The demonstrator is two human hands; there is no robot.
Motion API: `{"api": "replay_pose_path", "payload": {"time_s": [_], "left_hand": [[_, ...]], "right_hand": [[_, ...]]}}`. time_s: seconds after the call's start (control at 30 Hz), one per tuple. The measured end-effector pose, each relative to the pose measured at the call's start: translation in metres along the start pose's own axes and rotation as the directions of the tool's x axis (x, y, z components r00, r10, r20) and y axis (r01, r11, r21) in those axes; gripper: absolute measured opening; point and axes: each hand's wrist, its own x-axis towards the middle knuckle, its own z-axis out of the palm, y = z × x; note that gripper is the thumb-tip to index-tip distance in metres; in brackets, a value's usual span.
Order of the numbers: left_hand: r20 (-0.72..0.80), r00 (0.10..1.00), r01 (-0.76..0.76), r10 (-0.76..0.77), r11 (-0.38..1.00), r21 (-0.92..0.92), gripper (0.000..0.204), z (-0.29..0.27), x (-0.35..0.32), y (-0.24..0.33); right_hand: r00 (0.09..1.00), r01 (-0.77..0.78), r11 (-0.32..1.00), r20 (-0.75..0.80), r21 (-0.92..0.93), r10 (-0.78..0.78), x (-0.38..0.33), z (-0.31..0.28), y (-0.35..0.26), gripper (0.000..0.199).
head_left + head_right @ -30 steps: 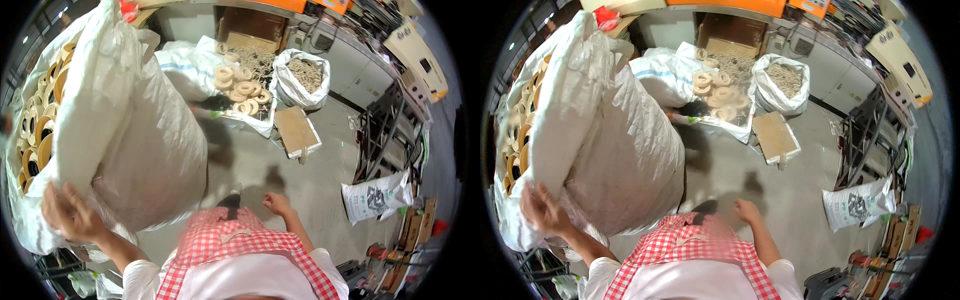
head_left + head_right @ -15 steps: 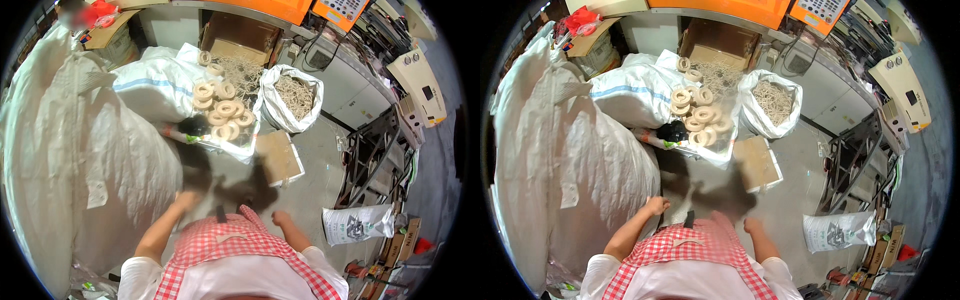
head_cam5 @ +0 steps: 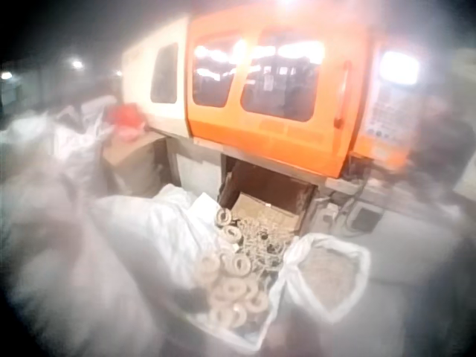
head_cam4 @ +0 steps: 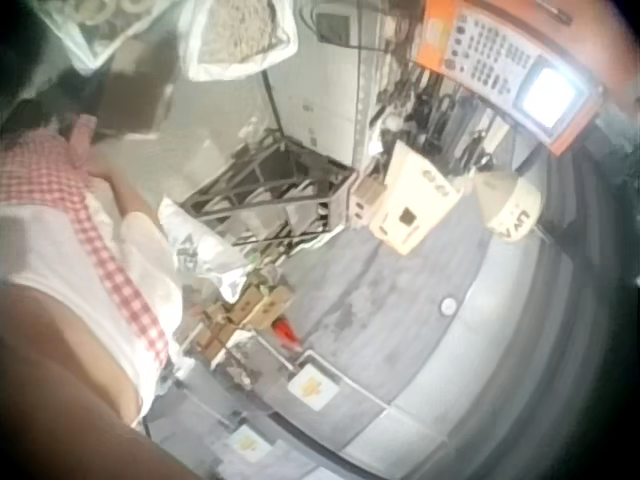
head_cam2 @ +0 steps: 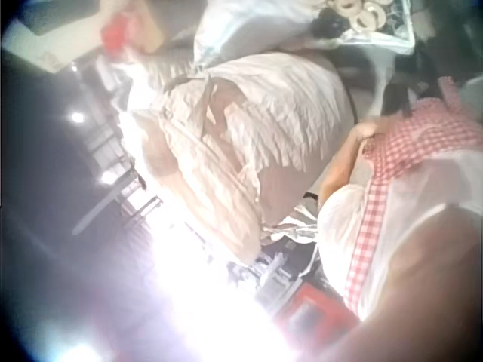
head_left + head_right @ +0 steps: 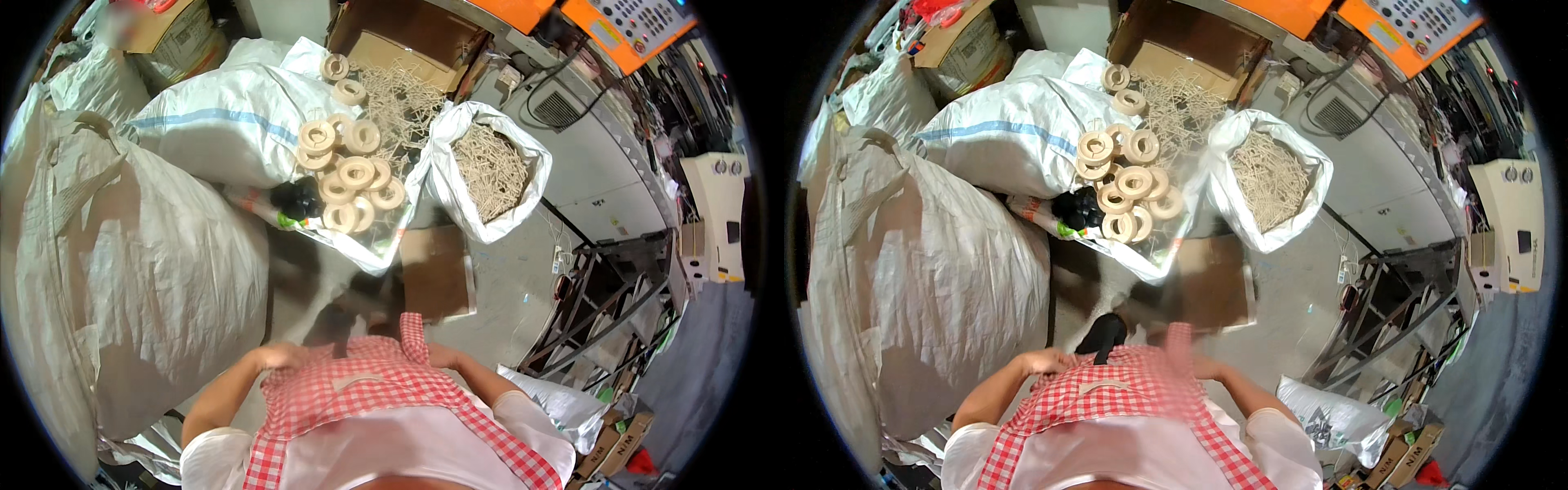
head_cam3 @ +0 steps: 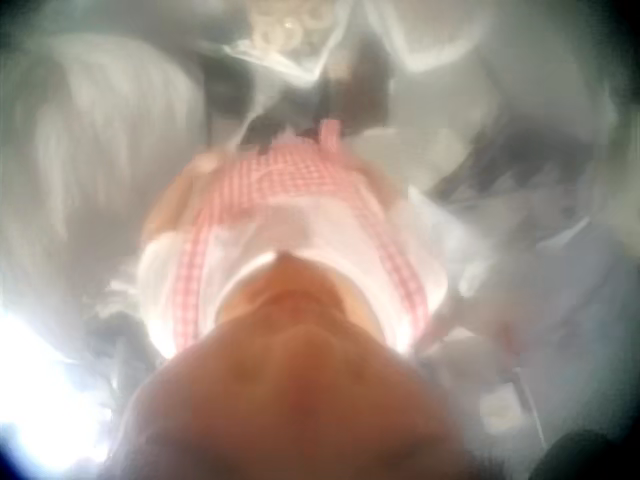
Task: The person collects grey U-shaped parts from a water tank, places them into a white bag, and then picks up and examines plastic components at a separate workstation.
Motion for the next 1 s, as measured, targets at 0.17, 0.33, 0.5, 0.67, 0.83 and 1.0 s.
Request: {"api": "replay_pose_path", "payload": {"time_s": [0.17, 0.33, 0.5, 0.67, 0.83, 1.0], "left_hand": [[-0.049, 0.998, -0.037, 0.028, 0.98, -0.197, 0.036, -0.022, -0.003, 0.056], [0.059, 0.998, 0.036, -0.023, 0.97, -0.242, 0.044, -0.073, 0.013, 0.119], [-0.021, 0.998, -0.06, 0.057, 0.96, -0.272, 0.048, -0.088, 0.016, 0.116], [0.004, 0.985, -0.162, 0.171, 0.942, -0.294, 0.047, -0.108, 0.034, 0.123], [-0.273, 0.771, -0.631, 0.575, 0.745, -0.216, 0.037, -0.057, 0.15, 0.05], [-0.402, 0.872, -0.456, 0.281, 0.765, -0.455, 0.028, -0.012, 0.226, 0.094]], "right_hand": [[0.982, 0.119, 0.981, 0.162, -0.151, -0.095, 0.034, -0.059, 0.004, 0.056], [0.997, -0.006, 0.941, 0.075, -0.339, 0.033, 0.039, -0.148, -0.044, 0.04], [0.98, -0.13, 0.874, 0.071, -0.468, 0.184, 0.047, -0.21, -0.146, 0.028], [0.96, -0.149, 0.952, 0.192, -0.267, 0.204, 0.093, -0.258, -0.114, 0.032], [0.776, -0.34, 0.928, 0.511, -0.156, 0.37, 0.141, -0.328, -0.122, 0.036], [0.577, 0.346, 0.594, 0.664, -0.726, 0.476, 0.25, -0.407, -0.064, 0.032]]}}
